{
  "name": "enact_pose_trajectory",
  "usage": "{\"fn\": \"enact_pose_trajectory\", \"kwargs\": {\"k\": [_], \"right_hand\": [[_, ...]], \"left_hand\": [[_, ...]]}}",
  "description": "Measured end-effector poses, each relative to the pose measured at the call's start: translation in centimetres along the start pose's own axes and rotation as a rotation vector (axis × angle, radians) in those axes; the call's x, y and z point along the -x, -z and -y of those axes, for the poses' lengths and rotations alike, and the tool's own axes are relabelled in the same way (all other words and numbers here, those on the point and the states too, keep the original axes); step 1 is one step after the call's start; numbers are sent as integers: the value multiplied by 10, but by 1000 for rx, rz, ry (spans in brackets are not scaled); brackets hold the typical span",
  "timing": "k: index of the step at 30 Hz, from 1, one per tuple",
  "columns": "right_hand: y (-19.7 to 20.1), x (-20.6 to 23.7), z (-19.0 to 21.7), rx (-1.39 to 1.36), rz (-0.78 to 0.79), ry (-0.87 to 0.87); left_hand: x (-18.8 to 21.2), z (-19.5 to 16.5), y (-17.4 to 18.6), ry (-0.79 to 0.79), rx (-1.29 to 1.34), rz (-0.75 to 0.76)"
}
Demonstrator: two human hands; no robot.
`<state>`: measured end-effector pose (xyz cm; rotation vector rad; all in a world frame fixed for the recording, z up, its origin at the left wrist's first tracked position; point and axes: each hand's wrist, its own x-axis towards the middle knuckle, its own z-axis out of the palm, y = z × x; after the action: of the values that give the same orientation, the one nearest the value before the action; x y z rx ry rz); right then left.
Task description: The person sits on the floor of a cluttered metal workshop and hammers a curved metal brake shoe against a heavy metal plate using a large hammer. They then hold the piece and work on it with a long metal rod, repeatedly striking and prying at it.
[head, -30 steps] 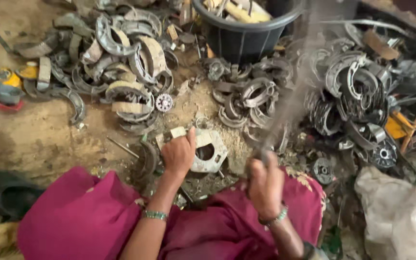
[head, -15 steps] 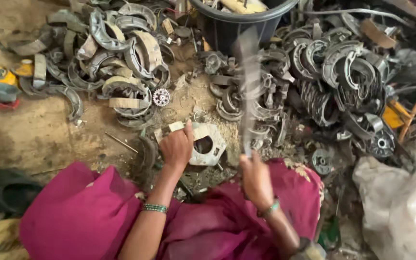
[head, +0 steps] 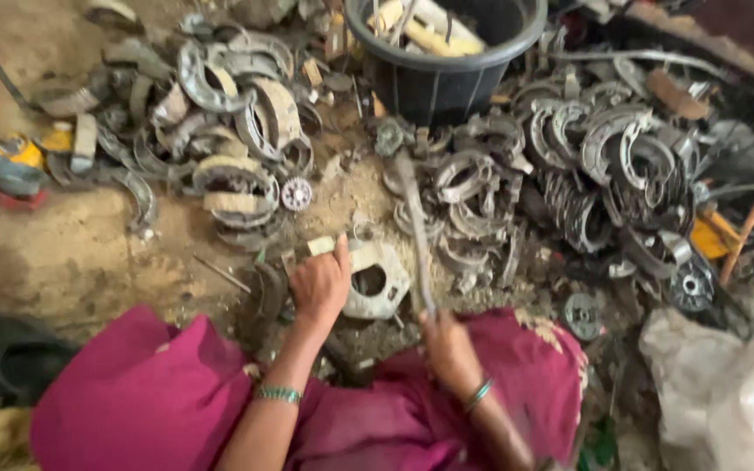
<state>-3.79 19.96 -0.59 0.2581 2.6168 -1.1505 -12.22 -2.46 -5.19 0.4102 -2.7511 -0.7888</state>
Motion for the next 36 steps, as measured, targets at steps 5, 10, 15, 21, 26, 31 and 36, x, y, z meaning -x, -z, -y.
{"fn": "enact_pose_trajectory", "kwargs": {"k": [5, 10, 15, 21, 26, 31, 36], "right_hand": [[66, 30, 41, -605, -174, 271], [40, 21, 30, -477, -213, 378], [-1, 2, 8, -60, 83, -31], [49, 18, 44, -351, -52, -144], [56, 23, 38, -672, -175, 635], [-14, -4, 5, -297, 36, 67], [-9, 4, 18, 127, -39, 325]], "left_hand": [[1, 1, -3, -2, 28, 54], [-4, 7, -13, -7, 61, 64], [-9, 17, -14, 59, 26, 27], [-4, 14, -13, -66, 43, 57], [-5, 12, -10, -125, 88, 33], [-7, 12, -10, -103, 140, 12], [-2, 11, -16, -81, 54, 5]]}}
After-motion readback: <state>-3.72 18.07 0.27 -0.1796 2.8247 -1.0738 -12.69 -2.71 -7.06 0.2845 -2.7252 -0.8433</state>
